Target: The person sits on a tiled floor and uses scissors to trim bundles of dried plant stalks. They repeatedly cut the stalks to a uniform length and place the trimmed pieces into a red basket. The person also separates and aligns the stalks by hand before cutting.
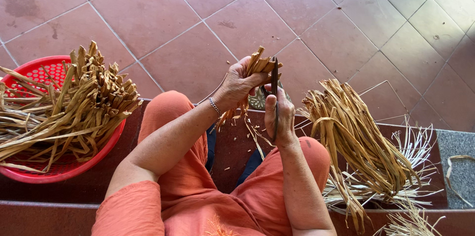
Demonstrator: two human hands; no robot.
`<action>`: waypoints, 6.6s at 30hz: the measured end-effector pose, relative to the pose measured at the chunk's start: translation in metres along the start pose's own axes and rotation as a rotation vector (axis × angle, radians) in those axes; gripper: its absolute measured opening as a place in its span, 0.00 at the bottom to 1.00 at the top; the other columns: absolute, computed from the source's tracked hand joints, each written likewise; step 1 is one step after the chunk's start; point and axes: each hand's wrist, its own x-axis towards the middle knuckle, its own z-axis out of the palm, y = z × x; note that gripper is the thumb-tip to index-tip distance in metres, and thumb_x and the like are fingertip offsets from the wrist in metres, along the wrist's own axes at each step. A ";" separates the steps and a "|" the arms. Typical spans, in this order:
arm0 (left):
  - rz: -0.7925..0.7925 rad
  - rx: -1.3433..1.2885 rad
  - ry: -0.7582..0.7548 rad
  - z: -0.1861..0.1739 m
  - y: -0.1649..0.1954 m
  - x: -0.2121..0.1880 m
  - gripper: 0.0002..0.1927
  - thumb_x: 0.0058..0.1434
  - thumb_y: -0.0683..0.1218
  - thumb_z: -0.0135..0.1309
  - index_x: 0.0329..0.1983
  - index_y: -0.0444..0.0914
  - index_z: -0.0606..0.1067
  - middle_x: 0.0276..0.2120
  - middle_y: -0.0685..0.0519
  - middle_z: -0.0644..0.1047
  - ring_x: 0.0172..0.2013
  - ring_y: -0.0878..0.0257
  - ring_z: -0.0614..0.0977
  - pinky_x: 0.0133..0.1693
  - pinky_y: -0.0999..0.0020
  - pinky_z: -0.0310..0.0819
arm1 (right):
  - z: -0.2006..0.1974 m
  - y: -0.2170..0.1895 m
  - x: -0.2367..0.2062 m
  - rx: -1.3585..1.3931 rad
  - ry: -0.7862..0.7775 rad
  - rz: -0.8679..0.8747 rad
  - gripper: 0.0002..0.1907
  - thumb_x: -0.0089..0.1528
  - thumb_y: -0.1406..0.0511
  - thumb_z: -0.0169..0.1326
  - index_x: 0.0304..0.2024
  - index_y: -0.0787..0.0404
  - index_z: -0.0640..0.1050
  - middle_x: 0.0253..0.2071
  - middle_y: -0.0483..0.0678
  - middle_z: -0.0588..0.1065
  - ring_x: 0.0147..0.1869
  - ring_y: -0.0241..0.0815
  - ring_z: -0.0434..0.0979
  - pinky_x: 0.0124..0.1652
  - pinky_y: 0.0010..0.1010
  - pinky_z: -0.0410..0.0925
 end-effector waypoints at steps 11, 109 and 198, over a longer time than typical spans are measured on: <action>-0.043 0.144 0.081 0.004 0.006 0.002 0.19 0.69 0.40 0.57 0.61 0.35 0.71 0.35 0.54 0.76 0.26 0.73 0.74 0.26 0.76 0.73 | 0.000 0.006 0.000 -0.027 0.026 -0.075 0.37 0.73 0.41 0.27 0.55 0.64 0.74 0.28 0.50 0.75 0.26 0.38 0.76 0.26 0.35 0.69; -0.041 0.143 0.068 -0.027 -0.033 0.008 0.09 0.66 0.44 0.63 0.45 0.34 0.83 0.31 0.55 0.80 0.31 0.69 0.76 0.33 0.71 0.74 | -0.017 0.022 0.010 -0.181 -0.073 0.019 0.35 0.72 0.42 0.32 0.55 0.60 0.78 0.24 0.49 0.77 0.28 0.43 0.80 0.27 0.35 0.70; 0.431 0.210 0.335 -0.075 0.018 0.027 0.12 0.73 0.50 0.52 0.43 0.37 0.79 0.24 0.61 0.74 0.24 0.74 0.72 0.24 0.76 0.66 | 0.028 0.072 -0.001 -0.285 -0.265 0.405 0.28 0.54 0.50 0.71 0.52 0.54 0.79 0.38 0.47 0.81 0.44 0.46 0.82 0.44 0.39 0.71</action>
